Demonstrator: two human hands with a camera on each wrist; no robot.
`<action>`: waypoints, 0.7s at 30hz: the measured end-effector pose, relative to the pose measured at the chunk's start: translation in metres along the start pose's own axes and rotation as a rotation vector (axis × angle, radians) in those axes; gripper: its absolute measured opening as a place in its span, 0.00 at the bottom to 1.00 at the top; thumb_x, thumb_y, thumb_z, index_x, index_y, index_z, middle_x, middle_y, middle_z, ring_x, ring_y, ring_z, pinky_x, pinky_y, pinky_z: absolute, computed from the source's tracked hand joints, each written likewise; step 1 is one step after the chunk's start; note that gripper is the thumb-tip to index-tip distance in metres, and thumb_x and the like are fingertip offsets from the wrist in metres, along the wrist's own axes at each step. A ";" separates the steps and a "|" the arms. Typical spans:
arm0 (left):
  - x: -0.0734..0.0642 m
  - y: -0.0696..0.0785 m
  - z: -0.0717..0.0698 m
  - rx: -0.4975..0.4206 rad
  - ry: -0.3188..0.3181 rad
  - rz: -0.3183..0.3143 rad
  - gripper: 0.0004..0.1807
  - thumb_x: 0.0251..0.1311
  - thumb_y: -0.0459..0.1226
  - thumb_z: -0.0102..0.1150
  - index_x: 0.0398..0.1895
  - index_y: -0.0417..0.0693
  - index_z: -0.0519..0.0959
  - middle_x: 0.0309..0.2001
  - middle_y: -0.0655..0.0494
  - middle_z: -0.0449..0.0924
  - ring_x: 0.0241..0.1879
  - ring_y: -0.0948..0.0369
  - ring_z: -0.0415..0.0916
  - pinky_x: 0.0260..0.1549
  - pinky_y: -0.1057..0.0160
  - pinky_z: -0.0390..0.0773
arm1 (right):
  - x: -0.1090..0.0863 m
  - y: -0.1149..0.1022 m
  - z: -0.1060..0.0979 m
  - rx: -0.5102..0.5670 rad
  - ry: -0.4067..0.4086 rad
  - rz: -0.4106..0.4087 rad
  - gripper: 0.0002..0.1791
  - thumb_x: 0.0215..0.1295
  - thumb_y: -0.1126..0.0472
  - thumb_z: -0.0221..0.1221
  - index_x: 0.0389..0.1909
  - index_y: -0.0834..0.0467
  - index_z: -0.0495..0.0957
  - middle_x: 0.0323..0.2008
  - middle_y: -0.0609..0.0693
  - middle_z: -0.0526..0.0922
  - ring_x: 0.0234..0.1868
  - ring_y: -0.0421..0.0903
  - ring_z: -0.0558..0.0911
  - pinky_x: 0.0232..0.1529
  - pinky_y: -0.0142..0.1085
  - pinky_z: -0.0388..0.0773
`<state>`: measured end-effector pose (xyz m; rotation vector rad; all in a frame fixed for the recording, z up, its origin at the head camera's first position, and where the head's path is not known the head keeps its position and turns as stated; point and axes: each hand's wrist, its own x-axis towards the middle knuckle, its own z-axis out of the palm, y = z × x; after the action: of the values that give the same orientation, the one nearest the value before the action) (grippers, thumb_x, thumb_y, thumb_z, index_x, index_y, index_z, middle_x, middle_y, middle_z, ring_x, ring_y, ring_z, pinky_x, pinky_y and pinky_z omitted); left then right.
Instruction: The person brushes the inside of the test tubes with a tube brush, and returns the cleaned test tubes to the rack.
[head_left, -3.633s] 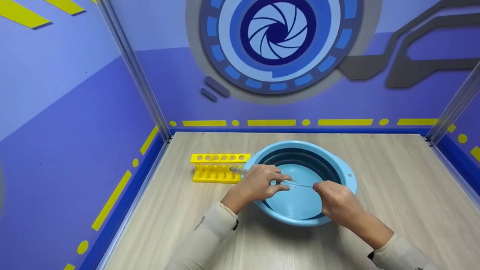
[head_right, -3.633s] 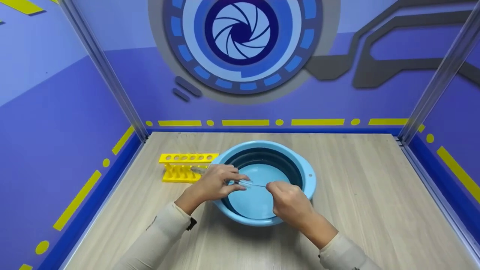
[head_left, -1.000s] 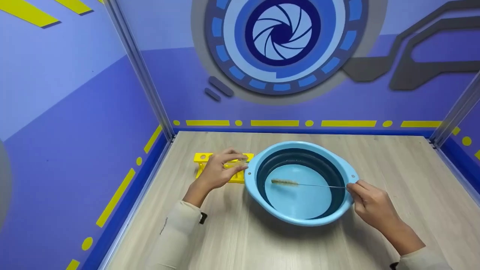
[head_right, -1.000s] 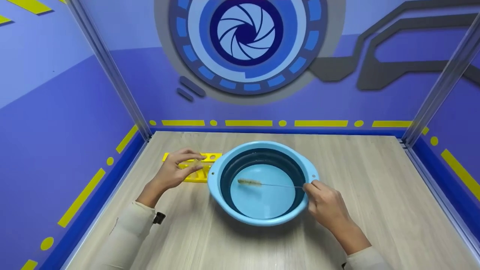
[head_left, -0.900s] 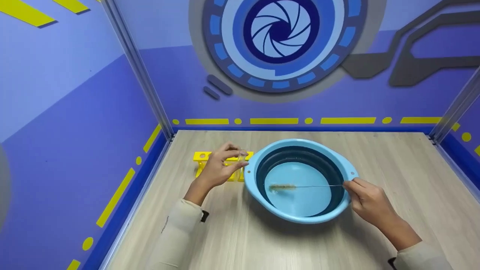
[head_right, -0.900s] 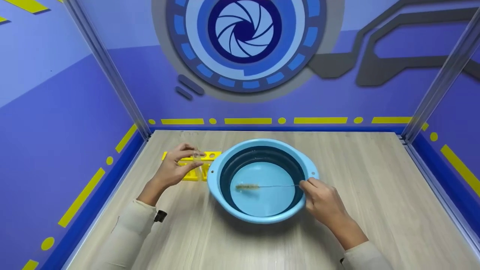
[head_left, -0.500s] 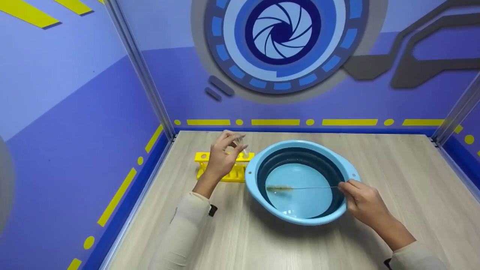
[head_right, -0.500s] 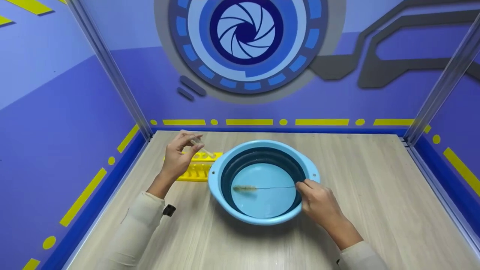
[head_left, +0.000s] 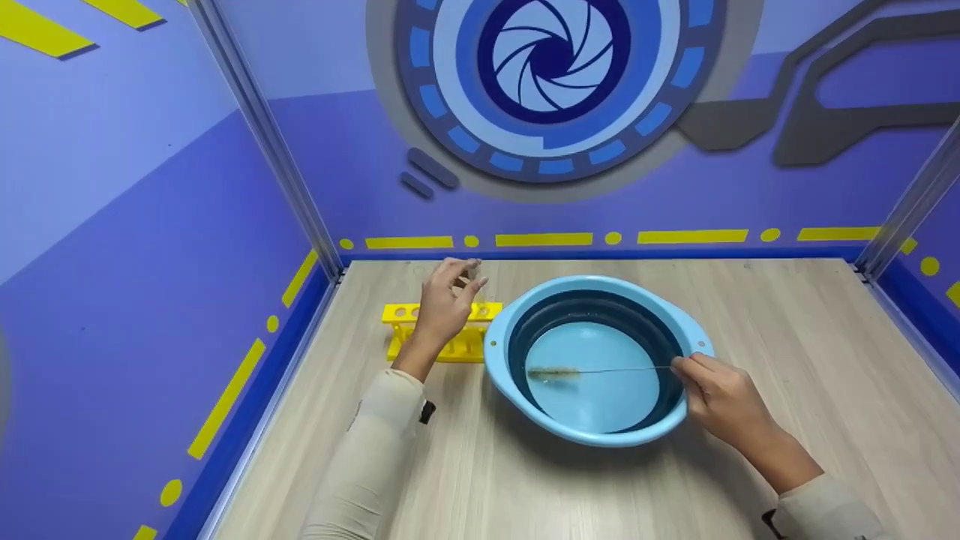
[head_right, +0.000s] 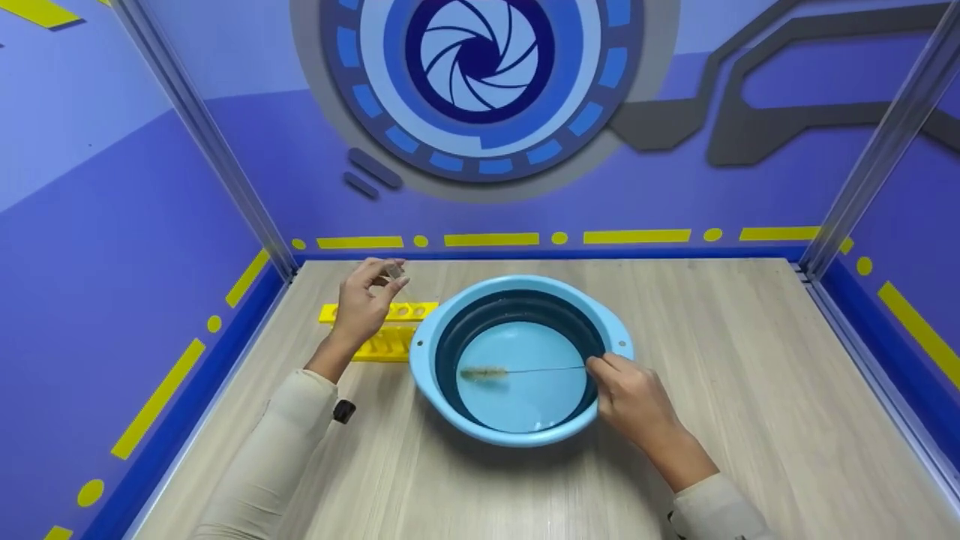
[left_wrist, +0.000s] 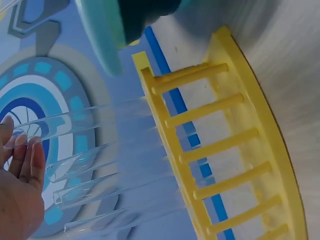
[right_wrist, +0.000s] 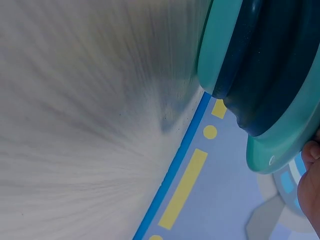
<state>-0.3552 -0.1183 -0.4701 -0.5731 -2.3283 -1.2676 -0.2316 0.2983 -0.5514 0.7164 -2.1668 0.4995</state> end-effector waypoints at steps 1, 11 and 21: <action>0.001 0.000 0.000 0.017 -0.001 -0.003 0.19 0.74 0.39 0.65 0.65 0.45 0.83 0.51 0.46 0.85 0.47 0.54 0.85 0.51 0.56 0.89 | 0.000 0.000 0.000 0.001 0.001 -0.001 0.13 0.53 0.77 0.73 0.39 0.61 0.89 0.26 0.50 0.83 0.25 0.40 0.78 0.28 0.33 0.83; 0.014 -0.008 0.005 0.292 -0.006 0.024 0.28 0.74 0.42 0.66 0.74 0.54 0.72 0.53 0.53 0.88 0.60 0.51 0.78 0.69 0.46 0.71 | -0.002 -0.004 0.000 -0.037 -0.001 0.011 0.14 0.51 0.77 0.74 0.37 0.61 0.89 0.27 0.49 0.85 0.25 0.38 0.78 0.29 0.32 0.83; 0.019 -0.028 0.013 0.487 -0.071 0.086 0.24 0.79 0.44 0.59 0.73 0.52 0.72 0.54 0.54 0.86 0.67 0.51 0.76 0.71 0.44 0.63 | 0.021 -0.015 0.000 -0.035 -0.162 0.309 0.06 0.63 0.76 0.65 0.32 0.64 0.86 0.29 0.57 0.89 0.29 0.52 0.88 0.34 0.52 0.88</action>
<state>-0.3878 -0.1186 -0.4851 -0.5462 -2.5139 -0.6108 -0.2331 0.2802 -0.5330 0.4141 -2.4481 0.5765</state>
